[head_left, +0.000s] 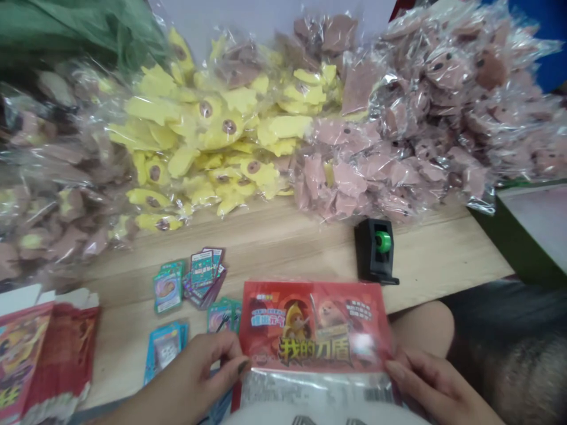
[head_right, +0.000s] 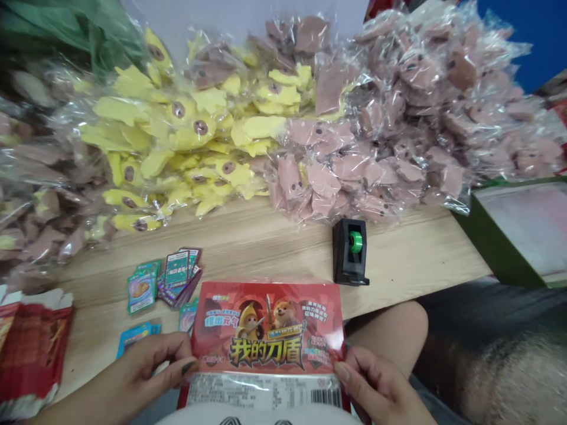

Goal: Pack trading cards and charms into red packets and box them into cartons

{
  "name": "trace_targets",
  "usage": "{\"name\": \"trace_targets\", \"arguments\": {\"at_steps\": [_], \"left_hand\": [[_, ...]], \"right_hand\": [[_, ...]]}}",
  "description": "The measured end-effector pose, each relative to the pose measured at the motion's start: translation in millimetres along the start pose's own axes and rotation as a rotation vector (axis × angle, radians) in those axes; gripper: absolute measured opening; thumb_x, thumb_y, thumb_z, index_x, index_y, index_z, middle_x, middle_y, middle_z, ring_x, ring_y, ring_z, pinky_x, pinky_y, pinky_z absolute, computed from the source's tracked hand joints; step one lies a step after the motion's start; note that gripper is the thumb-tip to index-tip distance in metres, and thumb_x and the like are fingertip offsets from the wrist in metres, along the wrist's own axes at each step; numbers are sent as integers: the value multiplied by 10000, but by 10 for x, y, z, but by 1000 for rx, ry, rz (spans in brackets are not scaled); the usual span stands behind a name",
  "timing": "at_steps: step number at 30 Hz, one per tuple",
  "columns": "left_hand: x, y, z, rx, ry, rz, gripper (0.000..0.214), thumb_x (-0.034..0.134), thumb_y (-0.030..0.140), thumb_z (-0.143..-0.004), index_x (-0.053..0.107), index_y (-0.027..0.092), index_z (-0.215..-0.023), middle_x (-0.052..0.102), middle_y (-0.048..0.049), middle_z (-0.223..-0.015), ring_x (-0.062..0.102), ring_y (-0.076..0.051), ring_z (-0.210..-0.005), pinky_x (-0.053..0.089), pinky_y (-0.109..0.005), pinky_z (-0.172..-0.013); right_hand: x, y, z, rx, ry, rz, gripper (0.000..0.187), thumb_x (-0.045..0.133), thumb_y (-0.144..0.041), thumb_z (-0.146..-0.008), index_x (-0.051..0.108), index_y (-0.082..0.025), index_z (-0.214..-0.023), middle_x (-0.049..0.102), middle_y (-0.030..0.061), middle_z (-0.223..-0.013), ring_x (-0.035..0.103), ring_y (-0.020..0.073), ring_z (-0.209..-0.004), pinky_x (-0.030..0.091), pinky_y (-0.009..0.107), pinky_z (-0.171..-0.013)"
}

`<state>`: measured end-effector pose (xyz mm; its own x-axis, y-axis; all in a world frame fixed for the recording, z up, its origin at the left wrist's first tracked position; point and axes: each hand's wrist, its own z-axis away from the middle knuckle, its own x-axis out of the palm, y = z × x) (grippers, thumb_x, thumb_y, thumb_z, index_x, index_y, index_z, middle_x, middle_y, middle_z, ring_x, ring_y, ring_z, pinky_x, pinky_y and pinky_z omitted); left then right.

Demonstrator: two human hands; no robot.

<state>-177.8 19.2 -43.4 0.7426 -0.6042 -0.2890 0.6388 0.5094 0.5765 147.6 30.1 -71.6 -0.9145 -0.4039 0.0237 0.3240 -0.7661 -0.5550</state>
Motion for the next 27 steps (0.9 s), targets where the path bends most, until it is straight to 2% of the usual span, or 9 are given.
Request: {"name": "trace_targets", "arguments": {"at_steps": [3,7,12,18,23,27], "left_hand": [[-4,14,6,-5,0,-54,356,336,488,-780,409,184,-608,469,2,-638,430,-148,-636,339,-233,-583],[4,-39,-2,-5,-6,-106,369,340,488,-788,437,178,-612,481,4,-625,432,-143,-620,336,-227,-575],[13,-73,-51,-10,-2,-125,375,342,485,-784,482,170,-636,513,-7,-642,457,-149,-638,343,-228,-583],[7,-14,-105,-21,18,-69,392,358,531,-721,407,184,-546,403,17,-559,357,-127,-560,300,-226,-528],[25,-56,-85,-26,35,-40,368,377,497,-759,414,182,-570,390,32,-568,338,-116,-562,275,-215,-519],[17,-66,-56,-50,51,-127,359,388,461,-779,427,174,-566,391,40,-552,336,-108,-546,240,-216,-499]], "right_hand": [[31,-10,11,-21,55,12,437,557,-585,-709,451,-177,-595,456,-44,-502,346,74,-469,265,201,-460],[72,-63,33,-52,67,49,438,560,-572,-710,433,-178,-568,454,-47,-485,358,71,-458,264,201,-448],[116,-102,27,-80,152,57,450,566,-563,-705,399,-185,-525,434,-56,-412,344,60,-394,221,202,-415],[74,-104,-28,-64,101,17,443,575,-553,-698,393,-182,-537,477,-44,-430,341,47,-372,201,193,-408],[66,-127,4,-63,134,167,457,538,-592,-697,410,-187,-529,467,-36,-443,379,74,-427,278,197,-434],[69,-120,10,-64,175,304,485,506,-649,-665,420,-198,-508,448,-21,-475,391,102,-473,349,212,-454]]}}
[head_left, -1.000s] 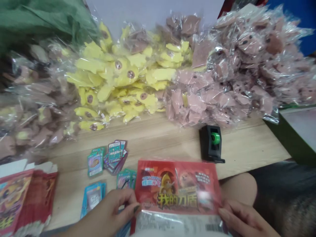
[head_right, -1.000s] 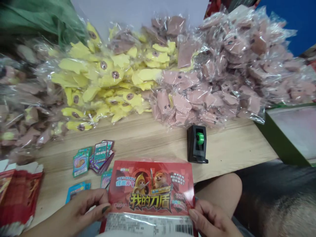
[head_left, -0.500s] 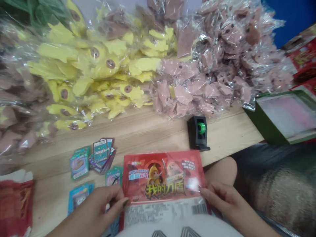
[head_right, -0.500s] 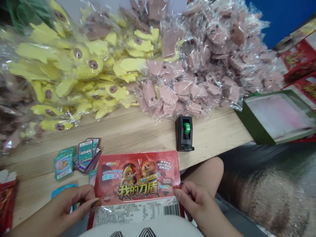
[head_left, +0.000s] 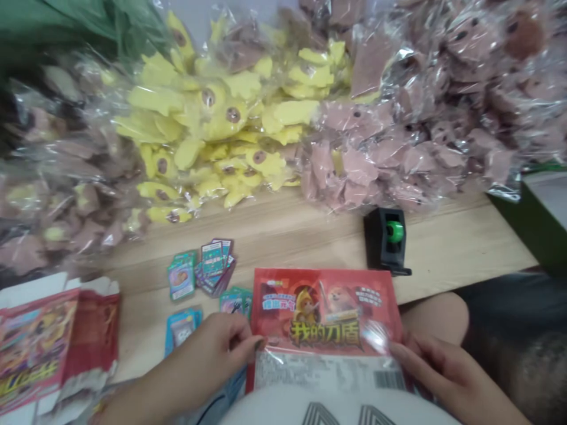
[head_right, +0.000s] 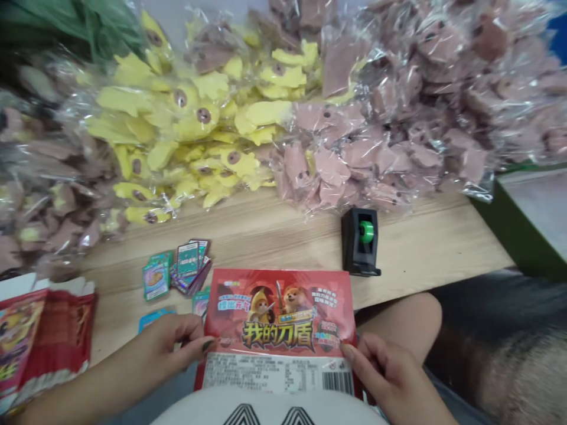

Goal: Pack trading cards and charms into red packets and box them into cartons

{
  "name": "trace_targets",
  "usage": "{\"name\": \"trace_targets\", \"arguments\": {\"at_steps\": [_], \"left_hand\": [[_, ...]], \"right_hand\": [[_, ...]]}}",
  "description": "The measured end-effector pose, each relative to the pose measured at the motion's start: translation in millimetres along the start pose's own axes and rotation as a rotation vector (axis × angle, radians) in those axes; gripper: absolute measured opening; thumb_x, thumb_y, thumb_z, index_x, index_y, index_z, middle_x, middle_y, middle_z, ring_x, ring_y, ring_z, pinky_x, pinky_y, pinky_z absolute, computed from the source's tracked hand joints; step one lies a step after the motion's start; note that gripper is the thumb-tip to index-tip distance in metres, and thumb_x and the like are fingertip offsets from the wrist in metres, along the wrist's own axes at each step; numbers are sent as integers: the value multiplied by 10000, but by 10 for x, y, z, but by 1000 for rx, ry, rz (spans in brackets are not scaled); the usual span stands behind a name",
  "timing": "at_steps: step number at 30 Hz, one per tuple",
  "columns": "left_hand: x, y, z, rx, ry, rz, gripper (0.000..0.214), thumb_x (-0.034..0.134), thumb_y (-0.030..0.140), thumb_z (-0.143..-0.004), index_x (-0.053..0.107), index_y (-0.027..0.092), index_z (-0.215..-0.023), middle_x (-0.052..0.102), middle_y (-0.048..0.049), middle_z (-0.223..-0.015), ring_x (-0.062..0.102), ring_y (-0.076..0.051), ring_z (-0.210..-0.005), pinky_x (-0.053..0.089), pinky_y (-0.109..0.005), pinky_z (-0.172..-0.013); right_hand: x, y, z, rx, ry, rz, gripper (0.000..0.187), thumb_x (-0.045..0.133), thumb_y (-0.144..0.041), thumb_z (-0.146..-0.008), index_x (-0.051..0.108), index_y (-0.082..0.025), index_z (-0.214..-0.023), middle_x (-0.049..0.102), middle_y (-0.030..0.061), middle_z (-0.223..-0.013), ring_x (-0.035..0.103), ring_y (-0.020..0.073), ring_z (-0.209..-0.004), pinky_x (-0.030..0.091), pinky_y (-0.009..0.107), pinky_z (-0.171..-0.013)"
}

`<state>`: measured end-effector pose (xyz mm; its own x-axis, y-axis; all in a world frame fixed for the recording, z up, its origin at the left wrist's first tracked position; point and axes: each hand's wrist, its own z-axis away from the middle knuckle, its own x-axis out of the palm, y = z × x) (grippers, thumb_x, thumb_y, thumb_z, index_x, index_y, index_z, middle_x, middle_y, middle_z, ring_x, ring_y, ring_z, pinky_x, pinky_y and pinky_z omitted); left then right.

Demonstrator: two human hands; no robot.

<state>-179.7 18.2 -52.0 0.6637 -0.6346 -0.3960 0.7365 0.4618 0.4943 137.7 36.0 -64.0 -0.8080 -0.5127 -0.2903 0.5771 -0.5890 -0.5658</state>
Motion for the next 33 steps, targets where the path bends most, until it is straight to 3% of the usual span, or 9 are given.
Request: {"name": "trace_targets", "arguments": {"at_steps": [9,15,18,21,23,25,28,31,33], "left_hand": [[-21,-36,18,-8,33,-118,369,408,462,-796,445,168,-576,411,43,-542,332,-99,-523,203,-216,-459],[-199,-229,115,13,-102,-54,339,432,422,-794,453,166,-574,383,53,-518,328,-86,-489,232,-198,-442],[-279,-52,202,115,123,-137,284,411,363,-827,520,172,-647,501,25,-590,449,-115,-559,343,-219,-512],[-152,343,169,378,461,-275,243,352,274,-870,563,181,-950,612,-49,-960,542,-175,-904,424,-304,-791],[28,593,40,613,528,-450,352,333,241,-880,456,150,-1198,488,-98,-1266,407,-211,-1186,317,-368,-991],[210,731,-129,729,534,-618,482,326,286,-889,298,96,-1331,294,-132,-1422,209,-241,-1322,184,-414,-1078],[373,660,-303,675,560,-700,599,332,386,-880,214,59,-1368,173,-154,-1462,105,-258,-1351,127,-432,-1099],[372,328,-344,591,623,-575,586,343,380,-877,234,81,-1369,183,-144,-1460,98,-257,-1352,110,-450,-1103],[291,78,-400,522,670,-284,553,324,374,-890,236,121,-1374,182,-121,-1465,101,-246,-1353,114,-453,-1103]], "right_hand": [[-65,169,-120,-46,3,112,490,483,-646,-682,450,-193,-496,461,-13,-497,437,117,-502,399,216,-483],[-71,191,-174,-104,26,42,433,582,-572,-671,479,-188,-499,503,-13,-490,462,120,-494,395,218,-463],[-111,185,-162,-149,43,68,426,564,-581,-686,501,-191,-526,519,-4,-498,486,138,-502,410,239,-471],[-165,70,-104,-285,219,240,386,611,-577,-644,579,-194,-682,599,38,-606,554,190,-581,452,285,-528],[-123,-88,-71,-486,441,444,468,629,-557,-636,598,-191,-926,655,103,-844,599,259,-775,478,353,-675],[20,-265,-91,-745,549,666,545,564,-512,-724,509,-200,-1167,582,133,-1156,525,302,-1052,401,435,-888],[301,-412,-245,-945,463,901,516,420,-417,-848,364,-224,-1323,402,82,-1375,317,283,-1272,184,512,-1041],[380,-276,-392,-806,495,848,534,361,-391,-876,276,-215,-1372,308,64,-1429,183,261,-1331,126,516,-1064],[285,-29,-368,-619,570,608,592,341,-437,-873,206,-194,-1396,213,78,-1465,128,254,-1345,144,490,-1075]]}}
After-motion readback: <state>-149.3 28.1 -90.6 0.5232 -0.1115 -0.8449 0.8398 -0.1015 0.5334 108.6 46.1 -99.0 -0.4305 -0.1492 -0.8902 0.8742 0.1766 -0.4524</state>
